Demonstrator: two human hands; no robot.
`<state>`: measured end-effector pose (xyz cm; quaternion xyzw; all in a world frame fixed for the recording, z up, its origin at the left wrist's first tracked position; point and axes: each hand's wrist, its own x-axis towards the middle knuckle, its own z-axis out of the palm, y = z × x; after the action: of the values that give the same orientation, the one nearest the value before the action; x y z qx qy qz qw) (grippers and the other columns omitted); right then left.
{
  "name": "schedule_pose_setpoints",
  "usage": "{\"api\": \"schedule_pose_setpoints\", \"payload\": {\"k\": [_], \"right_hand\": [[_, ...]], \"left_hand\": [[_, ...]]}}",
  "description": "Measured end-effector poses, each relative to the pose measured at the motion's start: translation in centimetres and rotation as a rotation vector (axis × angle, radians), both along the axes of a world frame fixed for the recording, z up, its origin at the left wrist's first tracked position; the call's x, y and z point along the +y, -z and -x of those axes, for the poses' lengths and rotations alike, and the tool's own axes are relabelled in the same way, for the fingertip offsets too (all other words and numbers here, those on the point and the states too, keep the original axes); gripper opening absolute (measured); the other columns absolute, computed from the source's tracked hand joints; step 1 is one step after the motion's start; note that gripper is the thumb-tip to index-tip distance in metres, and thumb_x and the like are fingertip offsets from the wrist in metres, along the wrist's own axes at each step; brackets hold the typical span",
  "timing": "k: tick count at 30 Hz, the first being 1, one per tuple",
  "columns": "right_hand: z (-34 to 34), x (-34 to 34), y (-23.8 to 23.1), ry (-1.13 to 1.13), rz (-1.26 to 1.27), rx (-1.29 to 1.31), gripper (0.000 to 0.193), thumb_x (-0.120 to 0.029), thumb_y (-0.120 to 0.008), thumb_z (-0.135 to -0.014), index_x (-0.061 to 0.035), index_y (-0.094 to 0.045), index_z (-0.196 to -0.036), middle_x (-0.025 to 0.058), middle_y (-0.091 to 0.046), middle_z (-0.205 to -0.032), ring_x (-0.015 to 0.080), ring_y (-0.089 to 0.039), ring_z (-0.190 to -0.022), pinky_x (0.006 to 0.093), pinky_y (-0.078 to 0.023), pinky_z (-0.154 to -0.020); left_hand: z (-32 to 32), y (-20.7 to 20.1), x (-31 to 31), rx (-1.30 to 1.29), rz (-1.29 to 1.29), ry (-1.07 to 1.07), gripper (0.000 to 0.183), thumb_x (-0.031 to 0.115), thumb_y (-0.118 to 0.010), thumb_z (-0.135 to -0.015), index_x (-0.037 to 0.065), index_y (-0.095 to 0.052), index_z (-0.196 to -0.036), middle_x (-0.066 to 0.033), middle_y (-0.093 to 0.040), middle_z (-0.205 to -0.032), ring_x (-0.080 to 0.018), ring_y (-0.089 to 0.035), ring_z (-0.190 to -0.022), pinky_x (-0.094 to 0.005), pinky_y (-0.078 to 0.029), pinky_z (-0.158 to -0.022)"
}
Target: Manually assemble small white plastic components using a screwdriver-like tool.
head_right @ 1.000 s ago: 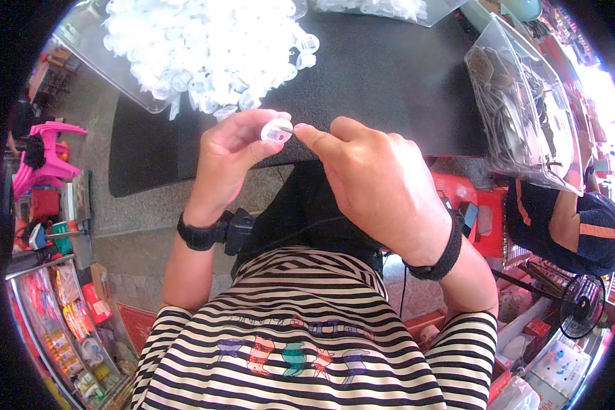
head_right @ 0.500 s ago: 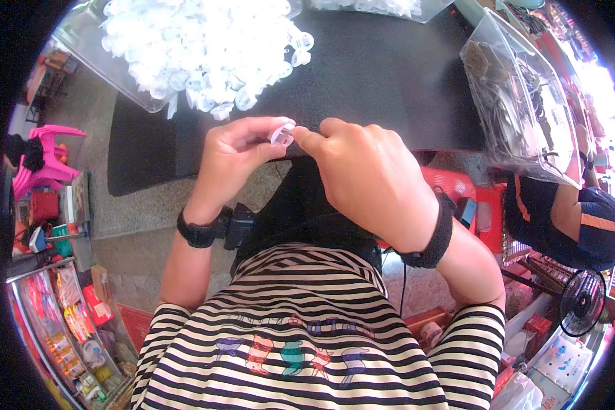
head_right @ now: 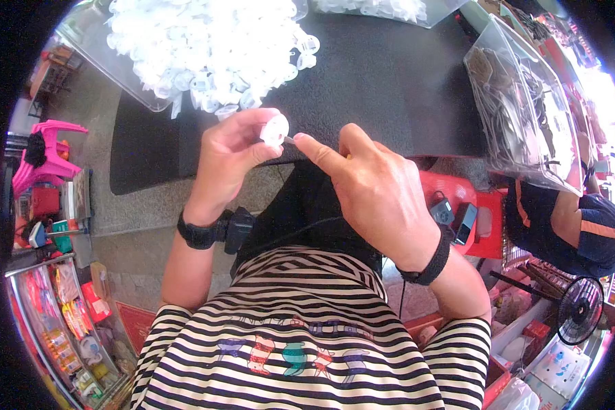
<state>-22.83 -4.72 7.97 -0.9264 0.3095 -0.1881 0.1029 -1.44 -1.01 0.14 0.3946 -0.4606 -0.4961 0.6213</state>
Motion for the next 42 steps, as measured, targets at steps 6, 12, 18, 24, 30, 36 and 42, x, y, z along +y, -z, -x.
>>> {"api": "schedule_pose_setpoints", "payload": {"k": [6, 12, 18, 24, 30, 36, 42], "right_hand": [[-0.4, 0.3, -0.6, 0.004, 0.040, 0.125, 0.054, -0.001, -0.061, -0.076, -0.0169, -0.063, -0.127, 0.0085, -0.049, -0.082, 0.0255, -0.060, -0.066, 0.0372, -0.049, -0.054], [-1.0, 0.6, -0.8, 0.003, 0.069, 0.198, 0.053, -0.003, -0.061, -0.075, -0.0144, -0.061, -0.127, 0.0084, -0.050, -0.086, 0.0248, -0.062, -0.070, 0.0370, -0.051, -0.056], [-1.6, 0.9, -0.9, 0.023, 0.105, 0.181, 0.057, -0.001, -0.062, -0.074, -0.0182, -0.062, -0.128, 0.0077, -0.049, -0.082, 0.0252, -0.060, -0.067, 0.0378, -0.049, -0.055], [-2.1, 1.0, -0.2, 0.013, 0.110, 0.230, 0.057, -0.003, -0.063, -0.074, -0.0165, -0.060, -0.129, 0.0067, -0.051, -0.084, 0.0244, -0.061, -0.069, 0.0369, -0.051, -0.057], [-1.5, 0.6, 0.2, -0.033, 0.041, 0.074, 0.057, 0.002, -0.061, -0.074, -0.0152, -0.062, -0.128, 0.0072, -0.049, -0.079, 0.0257, -0.059, -0.062, 0.0378, -0.049, -0.054], [-0.6, 1.0, -0.1, 0.017, 0.028, 0.112, 0.057, -0.004, -0.061, -0.074, -0.0145, -0.060, -0.130, 0.0071, -0.051, -0.082, 0.0240, -0.062, -0.066, 0.0368, -0.051, -0.053], [-1.5, 1.0, -0.3, 0.024, 0.021, 0.037, 0.052, 0.002, -0.061, -0.079, -0.0145, -0.063, -0.128, 0.0081, -0.048, -0.076, 0.0269, -0.058, -0.062, 0.0389, -0.047, -0.054]], "left_hand": [[0.1, -0.1, 0.1, -0.021, 0.011, -0.004, 0.038, -0.006, -0.074, -0.080, 0.000, -0.064, -0.117, -0.0041, -0.066, -0.102, -0.0105, -0.064, -0.092, -0.0260, -0.057, -0.083], [0.1, -0.1, 0.1, -0.044, 0.018, -0.012, 0.037, -0.008, -0.073, -0.080, 0.000, -0.065, -0.115, -0.0045, -0.065, -0.103, -0.0108, -0.064, -0.092, -0.0261, -0.058, -0.082], [0.4, 0.2, 0.1, -0.066, 0.027, -0.054, 0.034, -0.006, -0.075, -0.079, 0.000, -0.067, -0.112, -0.0040, -0.066, -0.100, -0.0104, -0.064, -0.090, -0.0254, -0.058, -0.082], [0.7, -0.1, -0.1, -0.089, -0.003, -0.065, 0.035, -0.005, -0.076, -0.079, 0.000, -0.067, -0.112, -0.0039, -0.067, -0.100, -0.0101, -0.065, -0.090, -0.0247, -0.057, -0.081], [0.0, 0.4, 0.2, -0.008, -0.034, -0.053, 0.035, -0.005, -0.074, -0.081, -0.001, -0.066, -0.115, -0.0072, -0.068, -0.101, -0.0113, -0.065, -0.092, -0.0257, -0.057, -0.081], [-0.1, 0.2, 0.0, 0.162, -0.013, -0.022, 0.037, -0.006, -0.072, -0.082, -0.002, -0.063, -0.118, -0.0075, -0.069, -0.102, -0.0129, -0.066, -0.093, -0.0272, -0.056, -0.084], [-0.2, 0.2, 0.1, 0.117, -0.014, -0.023, 0.036, -0.007, -0.072, -0.082, -0.002, -0.064, -0.117, -0.0070, -0.069, -0.102, -0.0126, -0.066, -0.092, -0.0270, -0.056, -0.084]]}}
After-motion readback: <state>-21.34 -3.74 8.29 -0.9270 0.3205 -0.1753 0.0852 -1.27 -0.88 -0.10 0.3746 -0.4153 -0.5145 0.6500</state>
